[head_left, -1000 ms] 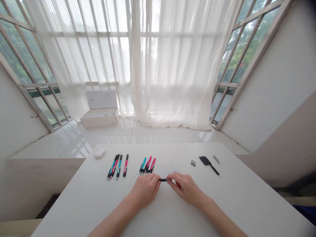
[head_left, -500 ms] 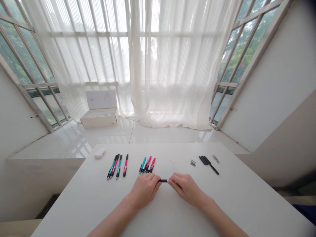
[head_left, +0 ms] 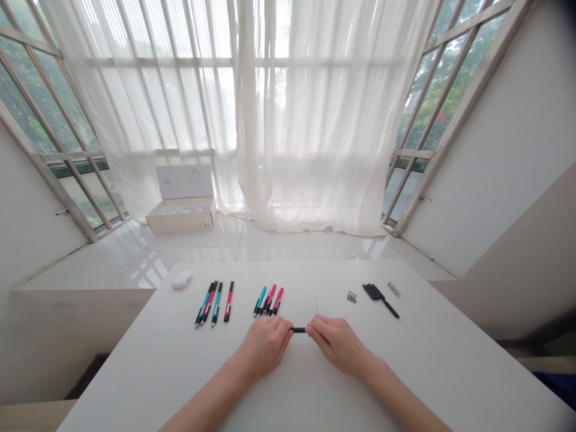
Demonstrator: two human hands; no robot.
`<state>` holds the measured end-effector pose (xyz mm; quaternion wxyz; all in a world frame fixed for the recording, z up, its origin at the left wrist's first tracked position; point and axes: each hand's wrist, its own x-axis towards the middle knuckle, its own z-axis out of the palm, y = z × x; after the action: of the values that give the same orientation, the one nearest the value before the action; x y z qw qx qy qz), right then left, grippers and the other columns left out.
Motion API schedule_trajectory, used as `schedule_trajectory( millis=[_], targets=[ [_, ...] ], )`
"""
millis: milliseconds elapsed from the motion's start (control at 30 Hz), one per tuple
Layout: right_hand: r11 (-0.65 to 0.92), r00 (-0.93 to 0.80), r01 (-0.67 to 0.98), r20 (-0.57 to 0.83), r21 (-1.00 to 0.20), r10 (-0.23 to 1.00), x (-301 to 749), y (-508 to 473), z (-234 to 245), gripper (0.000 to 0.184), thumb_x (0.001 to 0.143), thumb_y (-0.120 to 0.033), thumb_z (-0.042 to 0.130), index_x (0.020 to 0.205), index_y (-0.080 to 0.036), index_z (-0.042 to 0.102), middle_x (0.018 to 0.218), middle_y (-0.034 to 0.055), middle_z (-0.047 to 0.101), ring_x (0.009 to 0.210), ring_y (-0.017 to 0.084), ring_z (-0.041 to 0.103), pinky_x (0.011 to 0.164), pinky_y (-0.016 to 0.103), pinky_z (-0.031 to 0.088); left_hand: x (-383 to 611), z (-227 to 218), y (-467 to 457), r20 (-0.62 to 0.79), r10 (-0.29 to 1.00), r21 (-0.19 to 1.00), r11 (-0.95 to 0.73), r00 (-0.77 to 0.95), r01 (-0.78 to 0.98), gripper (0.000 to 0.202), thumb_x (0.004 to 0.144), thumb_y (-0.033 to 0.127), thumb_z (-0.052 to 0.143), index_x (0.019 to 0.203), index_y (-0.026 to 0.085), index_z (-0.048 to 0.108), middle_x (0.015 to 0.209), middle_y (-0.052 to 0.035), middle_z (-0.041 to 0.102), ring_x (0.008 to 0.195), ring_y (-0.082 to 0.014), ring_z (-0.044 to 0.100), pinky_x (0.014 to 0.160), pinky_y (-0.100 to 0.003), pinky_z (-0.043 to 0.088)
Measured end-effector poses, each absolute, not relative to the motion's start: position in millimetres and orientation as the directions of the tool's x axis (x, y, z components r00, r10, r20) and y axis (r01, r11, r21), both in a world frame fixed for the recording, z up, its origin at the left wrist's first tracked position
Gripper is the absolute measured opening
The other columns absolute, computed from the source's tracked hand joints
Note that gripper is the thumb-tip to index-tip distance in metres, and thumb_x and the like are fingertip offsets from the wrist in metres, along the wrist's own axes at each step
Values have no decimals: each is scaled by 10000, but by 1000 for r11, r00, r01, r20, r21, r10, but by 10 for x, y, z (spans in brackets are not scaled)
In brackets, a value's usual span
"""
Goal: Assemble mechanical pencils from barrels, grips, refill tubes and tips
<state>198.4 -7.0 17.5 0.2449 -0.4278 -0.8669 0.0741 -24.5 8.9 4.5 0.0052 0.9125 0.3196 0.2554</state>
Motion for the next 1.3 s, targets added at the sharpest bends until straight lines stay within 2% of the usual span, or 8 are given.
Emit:
schedule_trajectory(
  millis=[133, 300, 533, 800, 933, 1033, 1167, 1300],
  targets=[
    [635, -540, 703, 340, -321, 770, 1979, -77, 186, 282, 1009, -318, 324, 898, -210, 561, 759, 11, 613, 589, 123, 509, 563, 241, 340, -242, 41, 79, 436, 592, 175, -794, 677, 582, 214, 993, 177, 310, 956, 193, 520, 784, -29, 599, 642, -167, 580, 557, -265, 403],
    [647, -535, 705, 379, -292, 755, 1978, -62, 137, 365, 1015, -308, 303, 738, -207, 518, 662, -8, 543, 547, 115, 445, 524, 249, 286, -242, 34, 69, 444, 586, 181, -799, 678, 573, 190, 1003, 214, 337, 934, 193, 513, 789, -29, 600, 622, -162, 580, 539, -259, 406],
    [572, -431, 674, 380, -468, 819, 1910, -82, 94, 437, 1018, -357, 290, 625, -208, 409, 561, -46, 430, 487, 96, 356, 499, 242, 272, -247, 21, 60, 569, 566, 231, -807, 597, 544, 149, 1002, 238, 361, 958, 194, 496, 837, -33, 619, 653, -154, 603, 572, -262, 443],
    [570, -407, 690, 413, -446, 815, 1942, -49, 74, 417, 1008, -339, 316, 623, -207, 406, 562, -47, 431, 493, 94, 346, 504, 251, 257, -228, 87, 94, 556, 554, 208, -814, 619, 542, 225, 997, 220, 340, 954, 201, 560, 820, -47, 610, 730, -176, 594, 633, -286, 480],
    [556, -392, 671, 402, -490, 827, 1963, -35, 66, 418, 1007, -351, 315, 628, -206, 417, 563, -46, 437, 501, 94, 369, 508, 239, 283, -268, 122, 122, 578, 536, 204, -825, 615, 527, 184, 987, 245, 401, 972, 215, 582, 825, -47, 637, 751, -188, 605, 675, -315, 493],
    [524, -334, 663, 415, -535, 846, 2015, -7, 79, 412, 1009, -356, 292, 650, -207, 428, 571, -40, 453, 517, 100, 396, 519, 228, 313, -372, 155, 211, 621, 592, 283, -781, 514, 557, 183, 993, 261, 391, 1038, 218, 564, 879, -57, 656, 816, -198, 625, 727, -329, 508],
    [479, -237, 717, 470, -505, 850, 2123, 55, 89, 417, 1002, -369, 308, 623, -214, 382, 551, -44, 416, 499, 101, 359, 508, 235, 296, -613, 174, 418, 654, 725, 434, -593, 215, 678, 218, 978, 252, 373, 1135, 212, 519, 1000, -74, 653, 900, -203, 637, 783, -335, 520],
    [461, -223, 788, 509, -407, 831, 2183, 95, 78, 434, 993, -377, 343, 592, -214, 375, 519, -51, 383, 467, 98, 304, 481, 249, 246, -857, 126, 595, 548, 829, 429, -389, 108, 815, 277, 917, 148, 347, 1036, 194, 594, 1076, -94, 624, 954, -215, 626, 811, -355, 519]
  ],
)
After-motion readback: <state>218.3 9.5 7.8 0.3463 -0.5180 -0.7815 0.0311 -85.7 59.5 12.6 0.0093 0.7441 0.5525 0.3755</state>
